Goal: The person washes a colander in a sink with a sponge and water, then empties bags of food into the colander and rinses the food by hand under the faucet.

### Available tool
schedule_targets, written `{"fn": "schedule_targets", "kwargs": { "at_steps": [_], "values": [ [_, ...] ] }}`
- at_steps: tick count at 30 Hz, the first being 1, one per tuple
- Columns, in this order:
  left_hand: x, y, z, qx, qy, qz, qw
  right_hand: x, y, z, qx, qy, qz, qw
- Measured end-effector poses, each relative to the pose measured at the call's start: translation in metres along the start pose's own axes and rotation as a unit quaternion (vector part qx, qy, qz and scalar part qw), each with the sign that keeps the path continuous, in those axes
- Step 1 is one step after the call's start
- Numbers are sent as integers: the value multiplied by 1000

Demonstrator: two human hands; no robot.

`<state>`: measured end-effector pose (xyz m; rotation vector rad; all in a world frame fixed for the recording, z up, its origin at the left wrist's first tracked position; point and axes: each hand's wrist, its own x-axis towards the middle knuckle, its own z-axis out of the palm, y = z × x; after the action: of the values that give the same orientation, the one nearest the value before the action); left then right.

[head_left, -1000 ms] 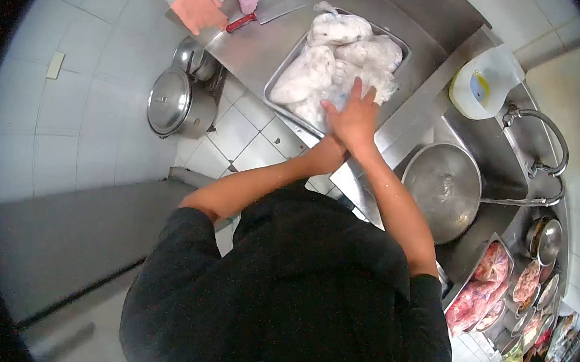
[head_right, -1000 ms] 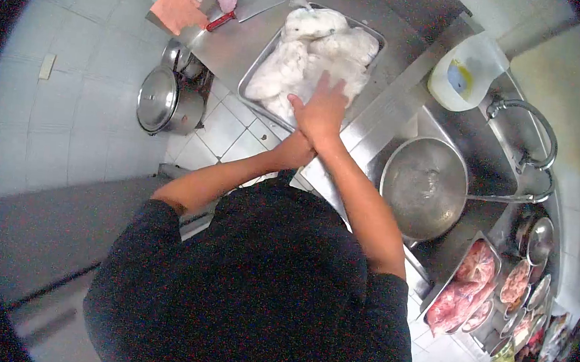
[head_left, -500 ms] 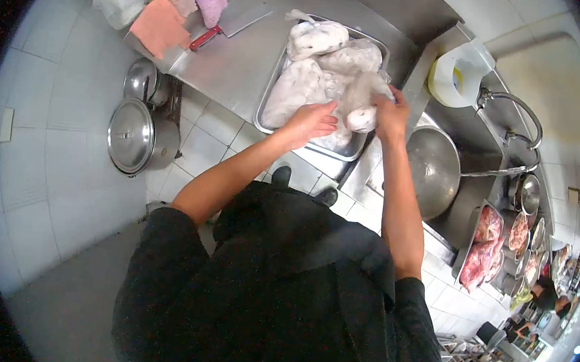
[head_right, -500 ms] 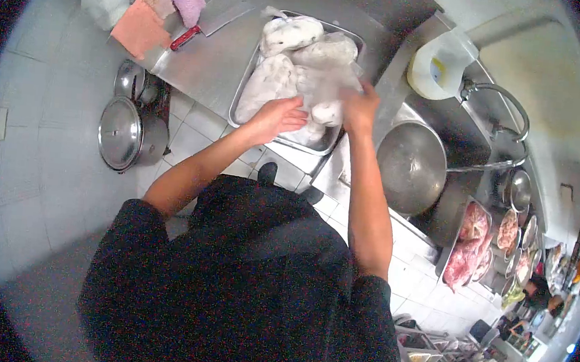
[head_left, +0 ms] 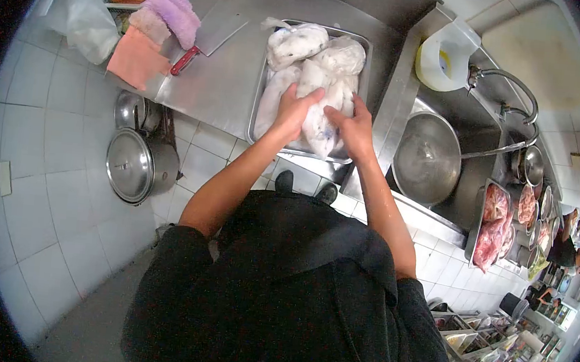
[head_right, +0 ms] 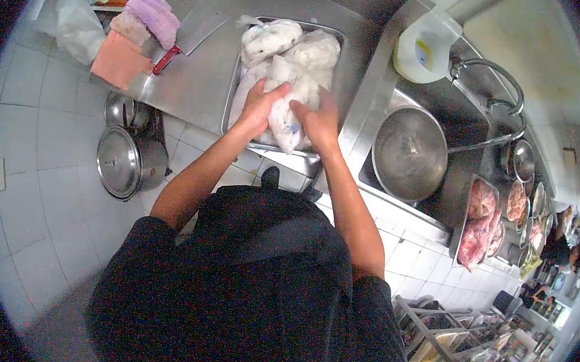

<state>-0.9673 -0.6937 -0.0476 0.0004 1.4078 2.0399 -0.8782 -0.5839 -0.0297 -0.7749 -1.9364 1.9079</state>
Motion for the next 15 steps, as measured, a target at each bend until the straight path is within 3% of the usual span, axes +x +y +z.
{"fn": "schedule_targets", "kwargs": {
  "at_steps": [1,2,3,4,5,7,10,13,15],
  "values": [
    [-2,5,-1,37,0,8,999,3,-4,0,-25,-28,32,999],
    [-2,5,-6,176,64,108,976,7,-11,-1,-50,-56,63,995],
    [0,4,-11,311,125,205,920,12,-17,-2,-74,-85,94,989],
    [1,4,-15,434,182,296,831,28,-16,-5,-187,-125,58,973],
    [1,2,-17,501,138,286,805,47,-7,-5,-275,-98,-40,956],
    [-4,-5,-20,622,52,259,737,87,17,-1,-436,-39,-235,868],
    [7,-29,-22,593,57,289,750,133,21,12,-607,21,-254,753],
    [11,-43,-22,570,65,315,756,160,25,7,-668,-42,-222,709],
    [13,-45,-19,570,71,329,749,179,23,-1,-643,-93,-234,723]
  ]
}}
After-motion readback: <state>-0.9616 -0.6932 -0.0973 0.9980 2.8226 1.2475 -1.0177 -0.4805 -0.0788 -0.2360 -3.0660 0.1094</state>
